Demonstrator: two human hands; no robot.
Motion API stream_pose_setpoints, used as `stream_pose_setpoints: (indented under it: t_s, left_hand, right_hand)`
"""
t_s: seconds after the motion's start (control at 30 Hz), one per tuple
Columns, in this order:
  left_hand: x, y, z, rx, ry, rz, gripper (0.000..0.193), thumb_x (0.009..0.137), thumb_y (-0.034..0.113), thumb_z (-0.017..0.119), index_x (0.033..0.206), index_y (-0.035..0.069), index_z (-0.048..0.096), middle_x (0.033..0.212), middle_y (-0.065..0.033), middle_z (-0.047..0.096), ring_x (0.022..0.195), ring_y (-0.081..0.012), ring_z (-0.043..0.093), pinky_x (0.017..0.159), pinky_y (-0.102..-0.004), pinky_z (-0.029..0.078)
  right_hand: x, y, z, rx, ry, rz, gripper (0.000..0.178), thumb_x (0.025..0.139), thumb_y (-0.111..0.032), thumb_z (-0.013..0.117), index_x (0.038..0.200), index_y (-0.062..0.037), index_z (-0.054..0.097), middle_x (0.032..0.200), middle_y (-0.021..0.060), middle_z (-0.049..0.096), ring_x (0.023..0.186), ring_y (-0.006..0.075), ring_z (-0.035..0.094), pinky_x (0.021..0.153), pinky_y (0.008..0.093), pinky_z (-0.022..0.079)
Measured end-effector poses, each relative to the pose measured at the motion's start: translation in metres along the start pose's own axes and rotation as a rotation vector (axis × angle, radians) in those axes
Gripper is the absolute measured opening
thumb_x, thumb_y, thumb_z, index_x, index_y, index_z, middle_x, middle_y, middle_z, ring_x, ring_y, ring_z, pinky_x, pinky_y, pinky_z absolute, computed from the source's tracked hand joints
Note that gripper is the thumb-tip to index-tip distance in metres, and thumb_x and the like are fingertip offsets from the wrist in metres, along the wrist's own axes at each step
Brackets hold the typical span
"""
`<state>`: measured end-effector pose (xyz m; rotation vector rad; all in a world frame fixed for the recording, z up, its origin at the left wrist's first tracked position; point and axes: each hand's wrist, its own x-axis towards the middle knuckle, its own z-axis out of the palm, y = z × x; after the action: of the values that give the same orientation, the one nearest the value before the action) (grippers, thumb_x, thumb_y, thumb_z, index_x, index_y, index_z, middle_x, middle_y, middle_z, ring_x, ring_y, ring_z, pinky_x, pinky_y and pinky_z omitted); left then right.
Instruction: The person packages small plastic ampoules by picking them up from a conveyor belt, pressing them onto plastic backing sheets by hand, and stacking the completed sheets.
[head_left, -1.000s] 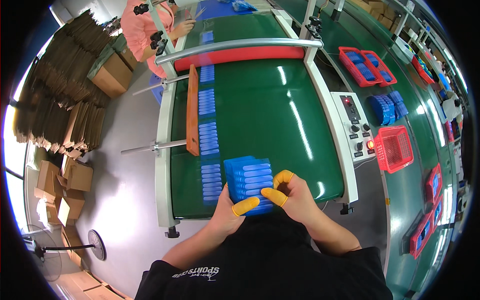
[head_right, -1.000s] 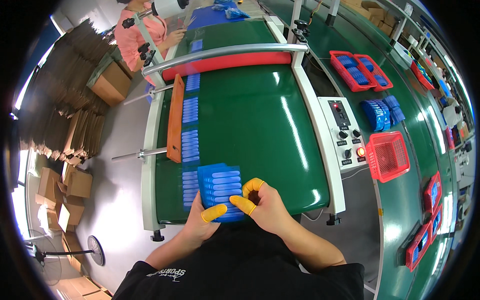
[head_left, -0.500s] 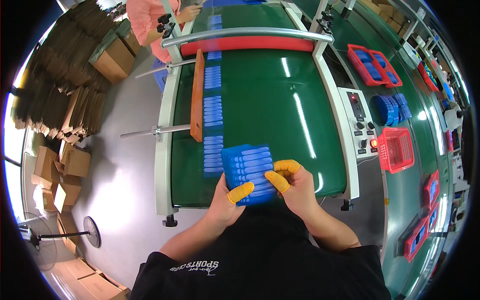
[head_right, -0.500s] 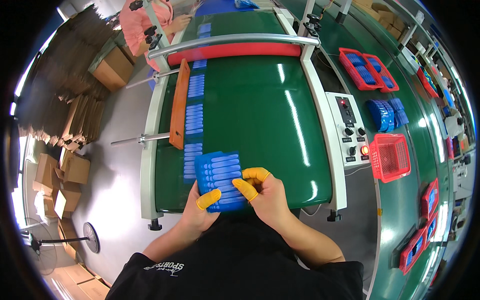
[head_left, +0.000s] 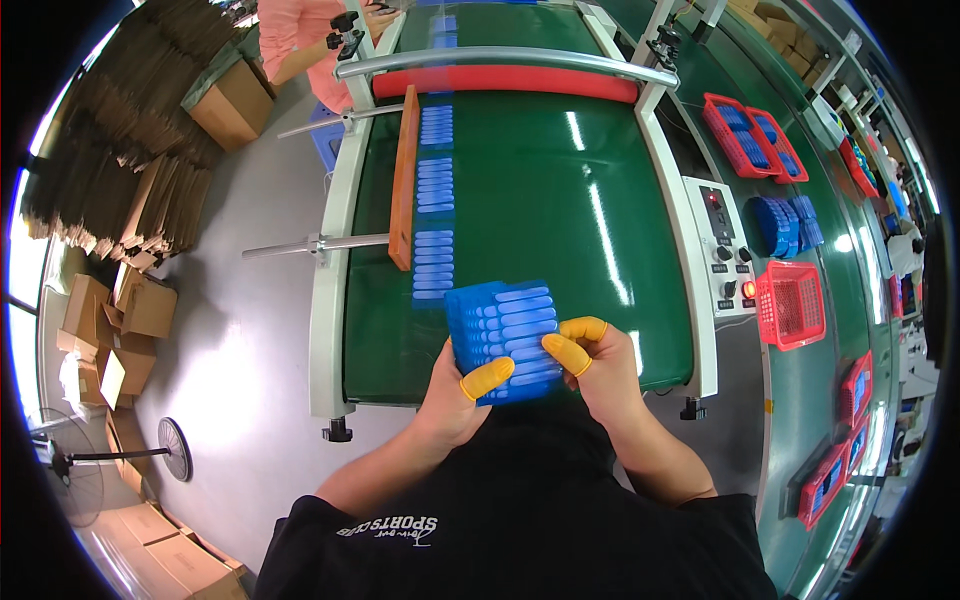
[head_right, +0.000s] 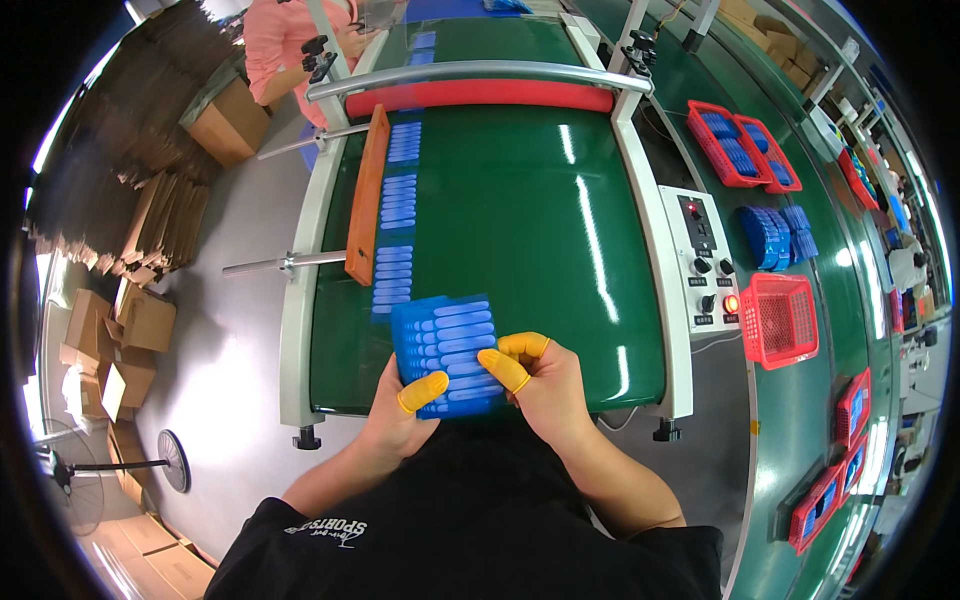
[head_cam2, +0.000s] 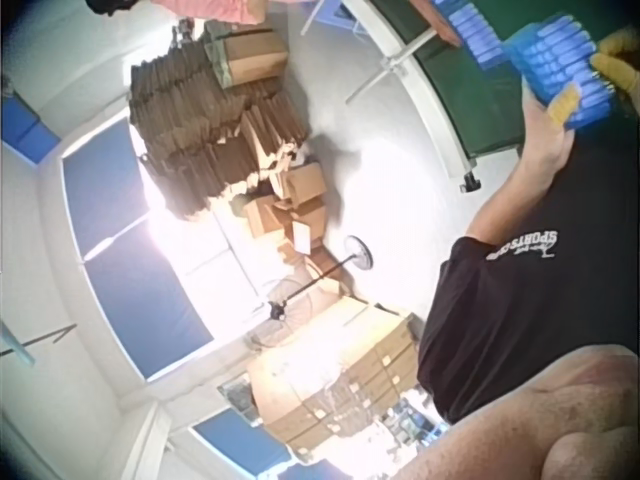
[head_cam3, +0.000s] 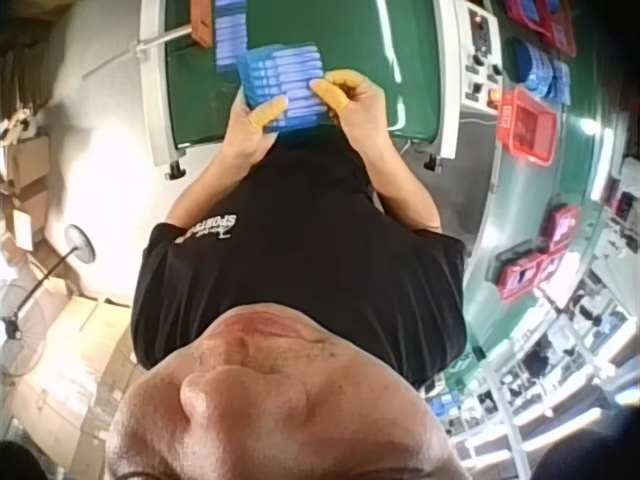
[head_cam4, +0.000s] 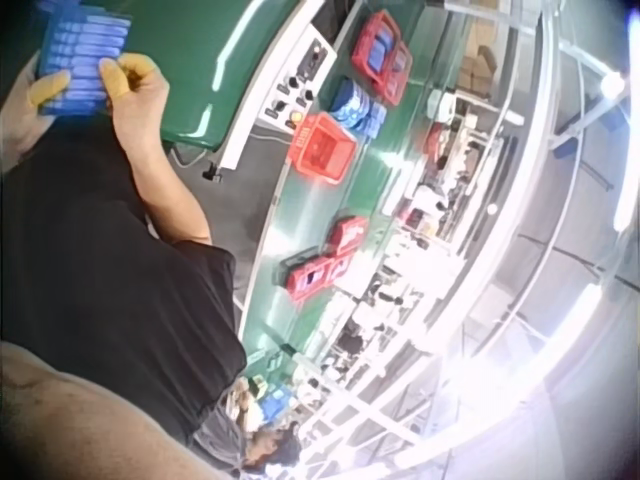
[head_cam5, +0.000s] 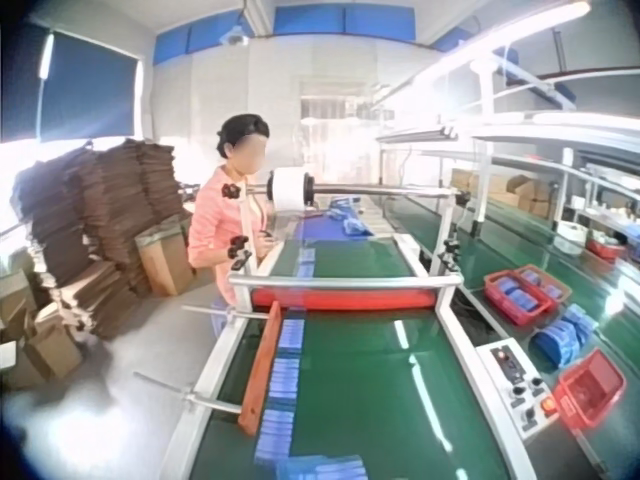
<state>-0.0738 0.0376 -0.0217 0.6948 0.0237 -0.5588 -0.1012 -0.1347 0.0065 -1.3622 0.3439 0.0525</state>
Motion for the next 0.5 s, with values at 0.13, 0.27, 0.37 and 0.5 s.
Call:
stream_pose_setpoints:
  t_s: [0.13,0.27,0.37,0.5]
  left_hand:
    - [-0.002,-0.002,0.0,-0.022,0.082,0.0,0.054,0.082,-0.002,0.067,0.128,0.005,0.04,0.121,-0.0105,0.055,0.111,-0.0248,0.057,0.096,-0.0426,0.047]
    - [-0.012,0.005,-0.012,0.03,0.22,0.081,0.052,0.081,-0.003,0.067,0.126,0.006,0.042,0.119,-0.0103,0.056,0.109,-0.0251,0.057,0.094,-0.0434,0.048]
    - [-0.021,0.022,-0.025,0.048,0.233,0.242,0.052,0.081,-0.005,0.066,0.125,0.007,0.042,0.117,-0.0102,0.056,0.107,-0.0255,0.058,0.092,-0.0455,0.049]
    - [-0.034,0.042,-0.039,0.141,0.32,0.401,0.044,0.086,0.004,0.062,0.126,0.004,0.045,0.111,-0.0083,0.058,0.097,-0.0213,0.061,0.082,-0.0371,0.051]
  right_hand:
    - [0.001,0.015,0.003,0.019,0.069,-0.17,0.015,0.086,-0.014,0.071,0.091,-0.0018,0.063,0.069,-0.0011,0.058,0.052,0.003,0.047,0.044,0.0183,0.035]
    - [0.011,-0.001,0.001,0.056,0.088,-0.016,0.015,0.087,-0.015,0.069,0.092,-0.0015,0.063,0.07,-0.0009,0.059,0.05,0.0033,0.046,0.042,0.0183,0.035]
    - [0.029,0.001,0.0,0.12,0.114,-0.041,0.017,0.088,-0.016,0.068,0.092,-0.0004,0.063,0.068,-0.0014,0.057,0.049,0.0037,0.044,0.042,0.0191,0.034]
    - [0.057,0.005,0.012,0.014,0.049,-0.005,0.02,0.088,-0.018,0.067,0.094,0.0015,0.062,0.066,-0.0021,0.053,0.048,0.0044,0.041,0.042,0.0207,0.032]
